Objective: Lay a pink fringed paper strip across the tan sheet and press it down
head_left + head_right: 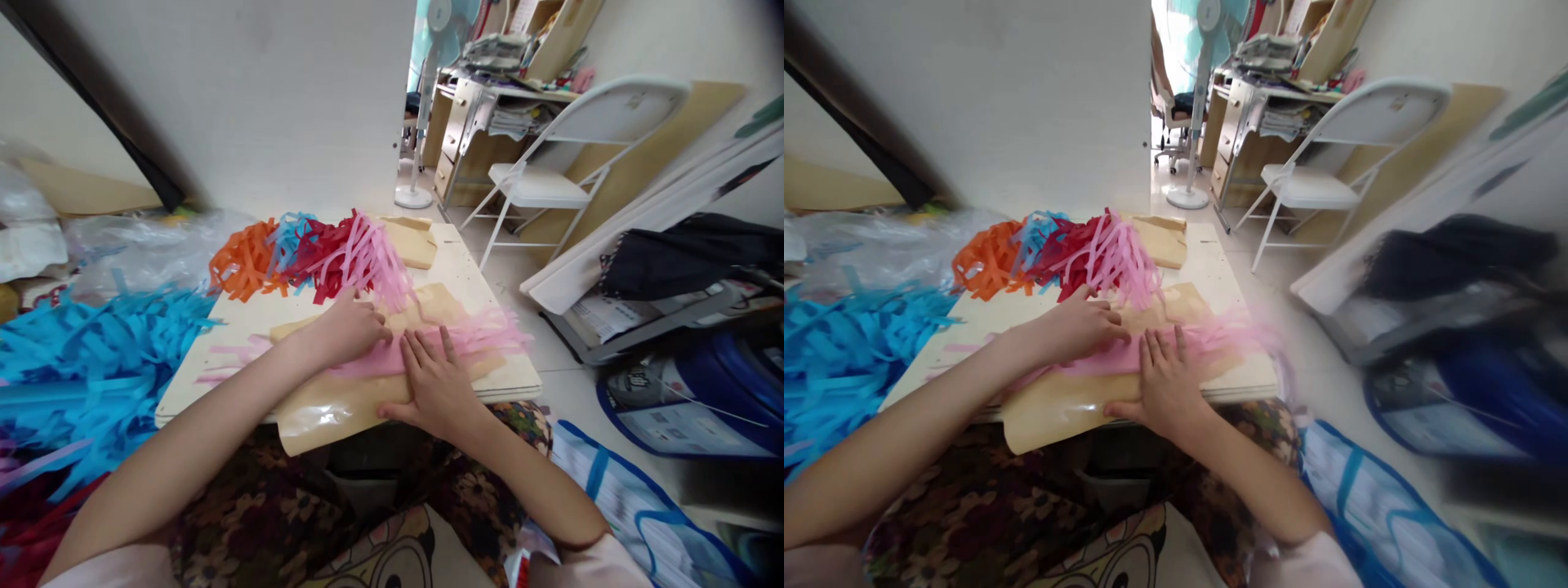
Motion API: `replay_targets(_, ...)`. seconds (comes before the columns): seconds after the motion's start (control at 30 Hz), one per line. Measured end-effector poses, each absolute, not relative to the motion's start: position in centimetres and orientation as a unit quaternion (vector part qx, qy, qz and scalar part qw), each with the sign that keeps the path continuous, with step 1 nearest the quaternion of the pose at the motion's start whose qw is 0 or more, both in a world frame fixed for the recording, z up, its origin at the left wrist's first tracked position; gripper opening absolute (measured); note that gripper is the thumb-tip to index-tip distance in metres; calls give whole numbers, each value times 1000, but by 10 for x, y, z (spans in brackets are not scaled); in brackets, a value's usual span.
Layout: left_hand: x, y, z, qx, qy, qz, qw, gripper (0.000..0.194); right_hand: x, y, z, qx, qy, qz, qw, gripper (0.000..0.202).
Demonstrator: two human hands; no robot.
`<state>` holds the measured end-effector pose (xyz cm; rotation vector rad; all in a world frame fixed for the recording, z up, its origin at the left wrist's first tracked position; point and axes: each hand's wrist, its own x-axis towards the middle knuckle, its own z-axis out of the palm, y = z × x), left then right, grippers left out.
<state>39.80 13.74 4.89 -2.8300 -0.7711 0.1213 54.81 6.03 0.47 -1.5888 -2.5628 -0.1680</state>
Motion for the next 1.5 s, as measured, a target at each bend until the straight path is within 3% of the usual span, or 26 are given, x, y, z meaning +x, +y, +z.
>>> replay_targets(0.13, 402, 115, 39, -960, -255, -22, 116, 17, 546, 60, 3, -527, -844, -67, 75, 87)
replay_targets(0.27, 395, 86, 19, -960, -249, -73, 102, 30, 546, 60, 3, -521, -847, -67, 79, 85)
replay_targets(0.7, 358, 59, 17, -928, -352, -68, 100, 39, 545, 61, 4, -526, -844, -61, 78, 92)
replay_targets(0.87, 379, 57, 21, -929, -337, -101, 118, 44, 546, 62, 5, -521, -848, -72, 69, 87)
replay_targets(1.5, 372, 53, -2, -920, -383, -47, 74, 59, 568, 62, 21, -535, -842, -42, 60, 86)
